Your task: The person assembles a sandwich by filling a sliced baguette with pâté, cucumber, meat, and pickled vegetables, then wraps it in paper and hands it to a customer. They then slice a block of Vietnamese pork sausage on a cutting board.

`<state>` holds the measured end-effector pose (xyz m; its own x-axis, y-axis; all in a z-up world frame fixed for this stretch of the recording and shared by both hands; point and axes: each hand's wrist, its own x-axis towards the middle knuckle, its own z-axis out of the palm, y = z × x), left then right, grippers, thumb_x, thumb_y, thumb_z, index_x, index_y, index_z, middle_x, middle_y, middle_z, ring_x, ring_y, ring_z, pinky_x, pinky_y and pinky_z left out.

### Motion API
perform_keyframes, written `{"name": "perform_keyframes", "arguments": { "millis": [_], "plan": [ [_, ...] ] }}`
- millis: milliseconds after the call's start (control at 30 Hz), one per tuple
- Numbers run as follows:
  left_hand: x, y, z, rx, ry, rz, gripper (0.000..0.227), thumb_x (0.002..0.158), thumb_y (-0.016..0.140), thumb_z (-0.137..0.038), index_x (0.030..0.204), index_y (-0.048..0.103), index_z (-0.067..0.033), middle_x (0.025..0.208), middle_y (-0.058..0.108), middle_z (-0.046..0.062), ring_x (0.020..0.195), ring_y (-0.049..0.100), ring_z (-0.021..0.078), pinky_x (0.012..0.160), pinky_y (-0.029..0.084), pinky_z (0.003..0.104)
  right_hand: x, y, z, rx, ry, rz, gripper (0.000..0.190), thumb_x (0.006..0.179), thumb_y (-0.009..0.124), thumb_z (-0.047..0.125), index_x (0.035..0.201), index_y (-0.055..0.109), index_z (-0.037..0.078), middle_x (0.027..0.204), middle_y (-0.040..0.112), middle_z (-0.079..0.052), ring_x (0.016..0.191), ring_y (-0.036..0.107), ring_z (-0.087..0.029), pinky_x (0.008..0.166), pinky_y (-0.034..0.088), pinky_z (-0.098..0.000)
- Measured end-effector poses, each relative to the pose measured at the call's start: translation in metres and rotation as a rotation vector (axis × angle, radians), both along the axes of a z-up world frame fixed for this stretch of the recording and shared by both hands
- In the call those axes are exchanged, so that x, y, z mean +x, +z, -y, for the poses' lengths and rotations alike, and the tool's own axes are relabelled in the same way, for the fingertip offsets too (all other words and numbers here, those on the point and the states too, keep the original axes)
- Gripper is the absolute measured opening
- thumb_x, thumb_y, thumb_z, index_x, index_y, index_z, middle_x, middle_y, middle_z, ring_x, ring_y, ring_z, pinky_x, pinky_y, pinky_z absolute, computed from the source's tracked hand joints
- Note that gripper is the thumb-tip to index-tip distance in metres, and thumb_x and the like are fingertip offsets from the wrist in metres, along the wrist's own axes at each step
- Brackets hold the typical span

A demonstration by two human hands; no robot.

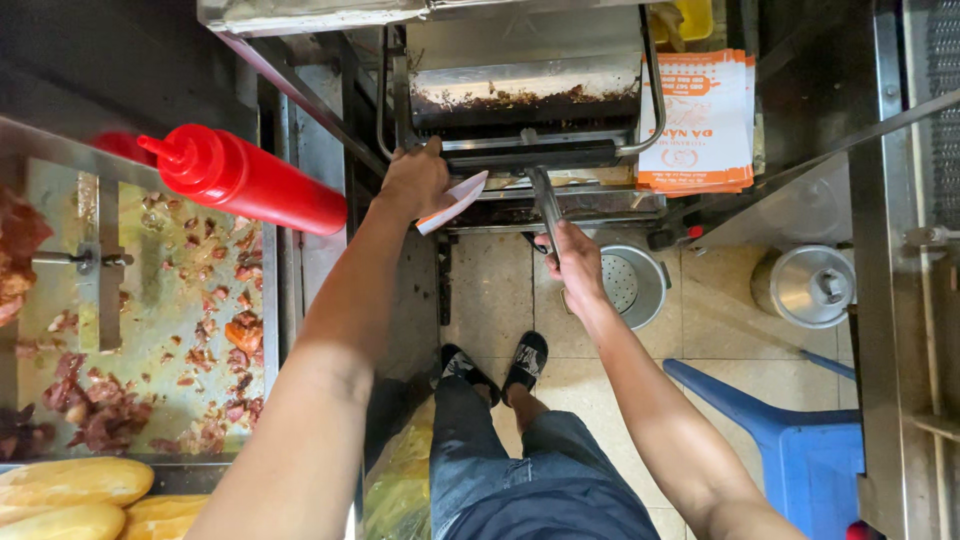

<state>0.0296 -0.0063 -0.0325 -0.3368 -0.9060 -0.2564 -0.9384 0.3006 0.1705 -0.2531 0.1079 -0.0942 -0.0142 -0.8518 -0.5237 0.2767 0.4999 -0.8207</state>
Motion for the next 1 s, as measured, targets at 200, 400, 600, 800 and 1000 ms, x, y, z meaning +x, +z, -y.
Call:
{"name": "perform_keyframes", "arguments": {
  "millis": [200,400,600,800,1000],
  "plan": [
    [0.008,0.036,0.022,0.100,-0.116,0.061,0.027,0.073,0.080,-0.029,0.089,0.081,-0.0071,0.125,0.062,0.018,0.102,0.069,0.0394,0.087,0.057,0.049,0.012,0.007,0.013,-0.017,-0.082,-0.018,0.030,0.103,0.063,0.031,0.119,0.068,0.006,0.095,0.075,-0.011,0.049,0.046,-0.006,0.044,0.034,-0.0214],
    [0.032,0.135,0.070,0.073,-0.111,0.071,0.030,0.080,0.075,-0.038,0.088,0.080,-0.0094,0.108,0.070,0.018,0.095,0.070,0.0376,0.083,0.057,0.049,0.034,0.000,0.045,-0.003,-0.167,-0.042,0.024,0.100,0.065,0.024,0.118,0.071,0.010,0.092,0.076,-0.008,0.047,0.046,-0.004,0.040,0.034,-0.0201],
    [0.032,0.179,0.095,-0.268,-0.117,0.100,0.034,0.085,0.074,-0.043,0.104,0.079,-0.0150,0.096,0.075,0.011,0.090,0.069,0.0351,0.078,0.053,0.054,0.081,-0.031,0.126,-0.151,-0.239,-0.066,0.029,0.103,0.066,0.025,0.128,0.069,0.009,0.094,0.076,-0.006,0.065,0.061,0.000,0.050,0.042,-0.0199],
    [0.034,0.174,0.086,-0.140,-0.091,0.081,0.035,0.081,0.075,-0.043,0.096,0.080,-0.0120,0.088,0.075,0.014,0.083,0.070,0.0336,0.076,0.055,0.050,0.062,-0.026,0.099,-0.183,-0.229,-0.048,0.040,0.100,0.066,0.029,0.138,0.067,0.014,0.092,0.075,-0.001,0.061,0.051,-0.004,0.049,0.038,-0.0210],
    [0.026,0.093,0.053,0.288,-0.051,-0.219,0.044,0.068,0.083,-0.042,0.086,0.080,-0.0018,0.079,0.075,0.016,0.074,0.070,0.0272,0.071,0.054,0.041,-0.067,0.021,-0.060,-0.113,-0.015,-0.085,0.043,0.103,0.062,0.021,0.142,0.062,0.003,0.093,0.070,-0.001,0.065,0.051,0.000,0.051,0.036,-0.0182]
  ]
}}
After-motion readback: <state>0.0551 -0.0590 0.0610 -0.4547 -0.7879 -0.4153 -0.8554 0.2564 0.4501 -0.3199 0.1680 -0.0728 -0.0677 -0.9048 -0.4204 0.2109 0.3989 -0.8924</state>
